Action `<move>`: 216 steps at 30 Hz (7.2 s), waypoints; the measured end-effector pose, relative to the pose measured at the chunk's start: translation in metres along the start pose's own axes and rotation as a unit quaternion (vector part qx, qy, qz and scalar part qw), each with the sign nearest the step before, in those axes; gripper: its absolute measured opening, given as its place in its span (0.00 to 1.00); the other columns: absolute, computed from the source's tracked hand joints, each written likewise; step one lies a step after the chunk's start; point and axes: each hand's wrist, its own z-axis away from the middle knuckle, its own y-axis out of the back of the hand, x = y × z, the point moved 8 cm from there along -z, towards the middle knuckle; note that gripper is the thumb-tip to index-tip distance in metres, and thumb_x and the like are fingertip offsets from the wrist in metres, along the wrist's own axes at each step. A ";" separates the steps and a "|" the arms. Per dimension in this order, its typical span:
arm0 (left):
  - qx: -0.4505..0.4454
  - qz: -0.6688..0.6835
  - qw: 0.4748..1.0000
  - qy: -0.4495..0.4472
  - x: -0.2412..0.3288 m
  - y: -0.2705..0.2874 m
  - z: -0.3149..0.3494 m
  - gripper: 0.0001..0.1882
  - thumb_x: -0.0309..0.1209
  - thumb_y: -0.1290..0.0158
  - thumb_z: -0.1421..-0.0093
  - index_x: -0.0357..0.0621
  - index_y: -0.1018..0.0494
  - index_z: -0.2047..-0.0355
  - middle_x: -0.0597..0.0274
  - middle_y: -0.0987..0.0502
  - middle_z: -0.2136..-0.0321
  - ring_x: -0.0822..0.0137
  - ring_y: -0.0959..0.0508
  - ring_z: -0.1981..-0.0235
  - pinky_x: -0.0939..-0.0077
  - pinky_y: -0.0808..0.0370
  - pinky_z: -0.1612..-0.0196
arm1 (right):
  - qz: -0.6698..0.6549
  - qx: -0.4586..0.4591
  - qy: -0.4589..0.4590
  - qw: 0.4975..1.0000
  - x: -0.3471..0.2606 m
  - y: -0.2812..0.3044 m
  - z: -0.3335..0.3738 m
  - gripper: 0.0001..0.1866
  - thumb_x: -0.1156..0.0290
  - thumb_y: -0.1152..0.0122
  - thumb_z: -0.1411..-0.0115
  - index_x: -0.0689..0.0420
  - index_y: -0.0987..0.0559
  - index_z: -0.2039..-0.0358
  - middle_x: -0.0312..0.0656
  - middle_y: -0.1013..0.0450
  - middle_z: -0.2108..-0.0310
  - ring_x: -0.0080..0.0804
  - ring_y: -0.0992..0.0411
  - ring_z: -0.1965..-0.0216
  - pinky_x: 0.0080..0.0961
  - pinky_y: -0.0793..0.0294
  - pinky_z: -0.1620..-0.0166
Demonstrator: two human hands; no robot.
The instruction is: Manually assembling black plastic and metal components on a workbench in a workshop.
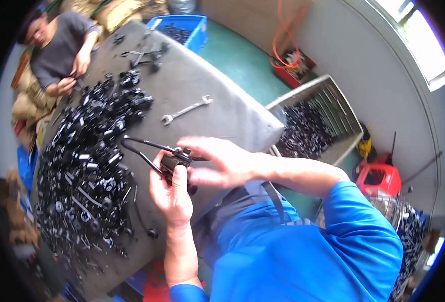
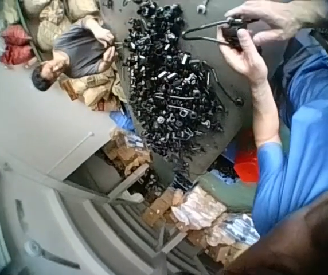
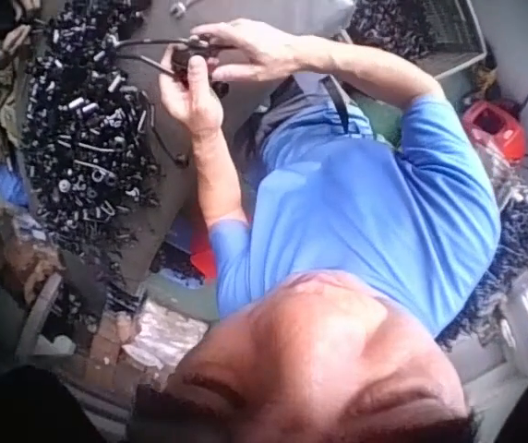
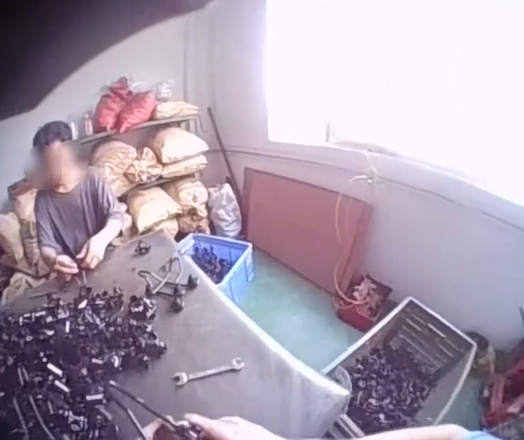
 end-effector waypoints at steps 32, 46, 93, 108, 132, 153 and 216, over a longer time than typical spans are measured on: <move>0.102 -0.583 0.805 -0.042 -0.010 0.102 0.010 0.29 0.26 0.35 0.51 0.36 0.30 0.48 0.50 0.28 0.56 0.55 0.26 0.55 0.67 0.24 0.58 | -0.006 0.529 -0.478 0.701 0.256 0.381 0.315 0.29 0.47 0.41 0.40 0.58 0.27 0.48 0.42 0.28 0.54 0.31 0.29 0.52 0.30 0.26 0.55; 0.010 -0.630 0.757 -0.173 -0.001 0.052 -0.098 0.28 0.35 0.37 0.47 0.35 0.31 0.48 0.47 0.26 0.54 0.50 0.25 0.54 0.62 0.27 0.49 | 0.271 0.025 -0.057 0.961 0.080 0.078 -0.038 0.23 0.75 0.36 0.46 0.57 0.26 0.48 0.48 0.28 0.49 0.49 0.31 0.46 0.38 0.32 0.41; 0.032 -0.282 0.959 0.001 -0.067 0.019 -0.075 0.23 0.27 0.47 0.40 0.34 0.37 0.45 0.57 0.28 0.70 0.66 0.26 0.69 0.71 0.26 0.63 | -0.195 0.024 -0.426 0.883 0.124 -0.022 -0.011 0.12 0.62 0.49 0.32 0.59 0.28 0.65 0.36 0.28 0.77 0.20 0.30 0.80 0.19 0.29 0.77; 0.053 -0.345 0.935 -0.067 -0.060 0.014 -0.062 0.24 0.32 0.51 0.34 0.34 0.40 0.41 0.45 0.27 0.59 0.54 0.24 0.61 0.64 0.25 0.56 | -0.305 -0.026 -0.306 0.901 0.116 -0.013 -0.014 0.10 0.74 0.42 0.37 0.62 0.27 0.55 0.38 0.26 0.69 0.22 0.26 0.69 0.21 0.23 0.63; 0.075 -0.397 0.904 -0.138 -0.048 0.011 -0.054 0.23 0.30 0.52 0.34 0.35 0.39 0.42 0.46 0.27 0.60 0.51 0.24 0.61 0.62 0.25 0.59 | -0.340 0.005 -0.337 0.878 0.120 -0.012 -0.019 0.09 0.71 0.40 0.36 0.60 0.24 0.59 0.39 0.25 0.68 0.25 0.24 0.67 0.24 0.21 0.61; 0.075 -0.386 0.909 -0.137 -0.054 0.015 -0.053 0.23 0.32 0.50 0.35 0.36 0.38 0.43 0.46 0.27 0.57 0.52 0.23 0.60 0.62 0.24 0.58 | -0.342 0.026 -0.376 0.861 0.122 -0.011 -0.008 0.07 0.76 0.40 0.38 0.62 0.23 0.59 0.39 0.24 0.68 0.24 0.24 0.68 0.22 0.23 0.61; -0.053 0.004 0.993 0.104 -0.032 0.047 -0.008 0.13 0.21 0.46 0.38 0.34 0.28 0.53 0.57 0.21 0.62 0.73 0.21 0.62 0.80 0.22 0.59 | 0.046 -0.149 -0.050 0.987 0.011 -0.037 -0.031 0.23 0.69 0.28 0.49 0.56 0.24 0.53 0.44 0.30 0.51 0.36 0.26 0.56 0.27 0.23 0.62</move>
